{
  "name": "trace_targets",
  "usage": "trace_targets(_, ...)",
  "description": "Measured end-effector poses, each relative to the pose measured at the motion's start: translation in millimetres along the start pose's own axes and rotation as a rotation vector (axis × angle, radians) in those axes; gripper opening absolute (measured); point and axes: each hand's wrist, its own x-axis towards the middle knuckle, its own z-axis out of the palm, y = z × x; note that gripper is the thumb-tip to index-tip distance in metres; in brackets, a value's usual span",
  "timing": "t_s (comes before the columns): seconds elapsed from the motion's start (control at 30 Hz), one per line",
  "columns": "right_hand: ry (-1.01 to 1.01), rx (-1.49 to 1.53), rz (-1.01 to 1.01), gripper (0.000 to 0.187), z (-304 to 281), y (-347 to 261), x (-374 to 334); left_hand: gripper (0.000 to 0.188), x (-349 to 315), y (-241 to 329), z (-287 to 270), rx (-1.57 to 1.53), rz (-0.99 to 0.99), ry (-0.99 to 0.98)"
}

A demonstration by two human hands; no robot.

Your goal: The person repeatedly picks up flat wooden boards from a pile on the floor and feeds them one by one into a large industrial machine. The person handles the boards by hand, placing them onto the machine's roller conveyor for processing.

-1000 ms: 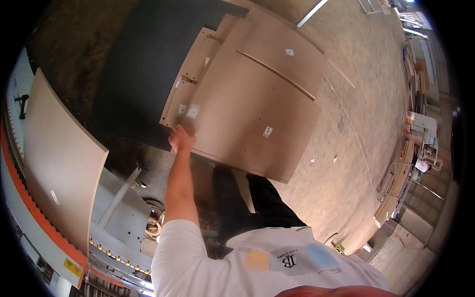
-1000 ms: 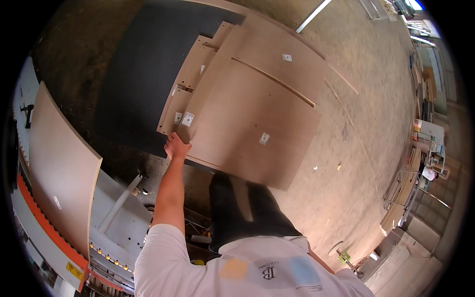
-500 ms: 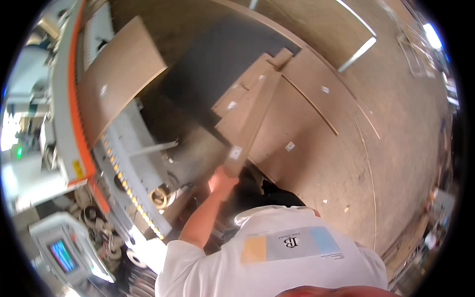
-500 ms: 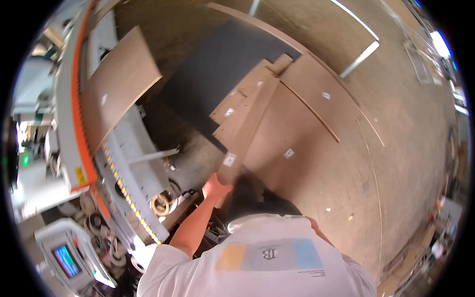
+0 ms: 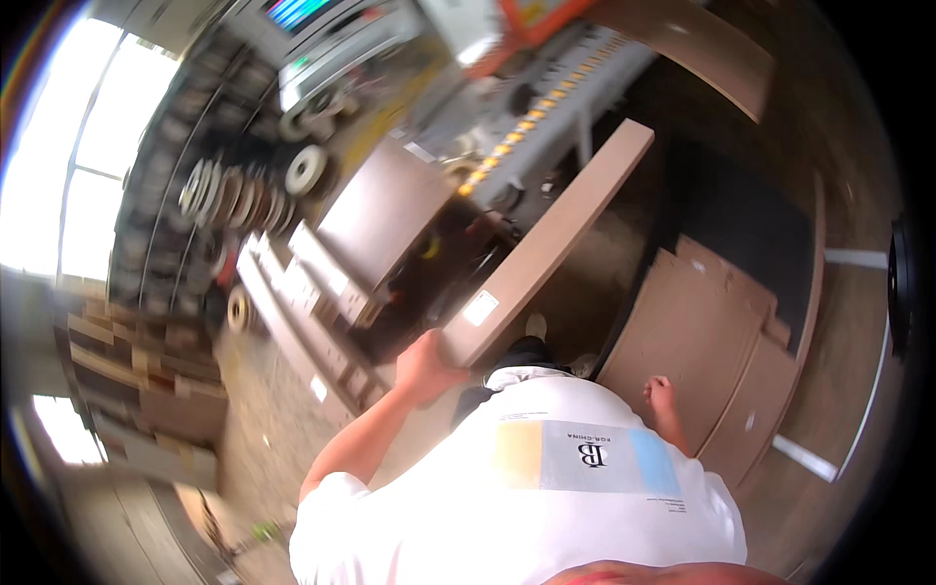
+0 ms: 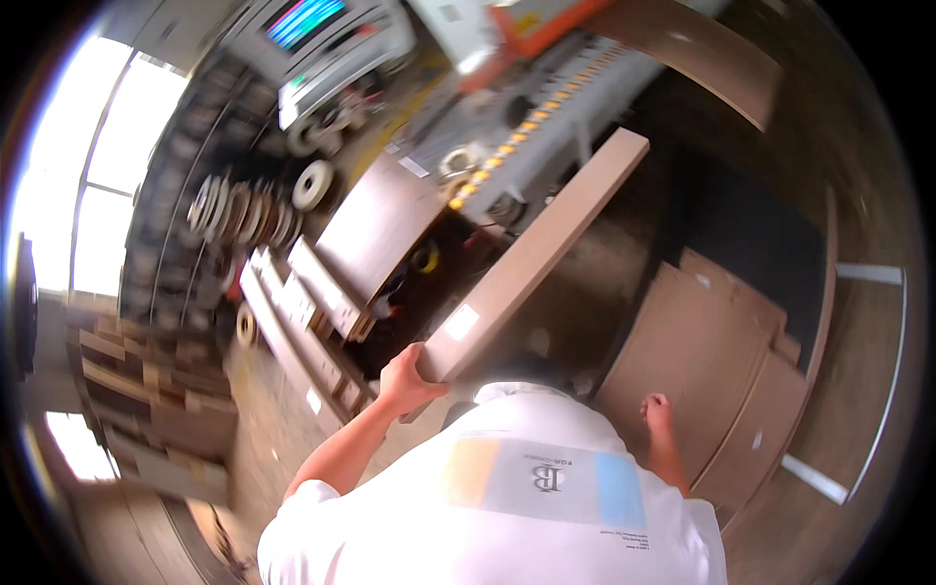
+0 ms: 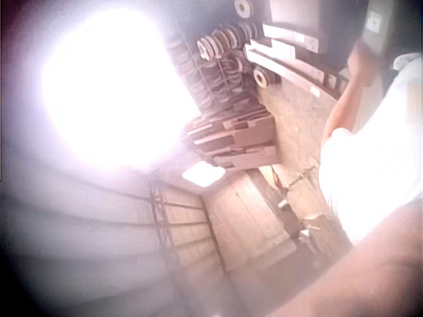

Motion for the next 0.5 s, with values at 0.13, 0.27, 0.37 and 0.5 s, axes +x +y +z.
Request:
trace_targets(0.13, -0.149, -0.102, 0.053, 0.019, 57, -60, 2, 0.079, -68, -68, -8, -0.250, -0.251, 0.233)
trace_targets(0.27, -0.341, -0.199, -0.006, 0.021, 112, -99, -1, 0.076, -108, -128, -5, -0.418, -0.437, 0.495)
trace_targets(0.37, -0.362, -0.307, -0.019, 0.021, 166, -135, -31, 0.074, -116, -182, -5, -0.486, -0.546, 0.654)
trace_targets(0.5, -0.448, -0.407, -0.089, 0.020, 209, -164, -58, 0.070, -127, -235, -4, -0.661, -0.661, 0.747)
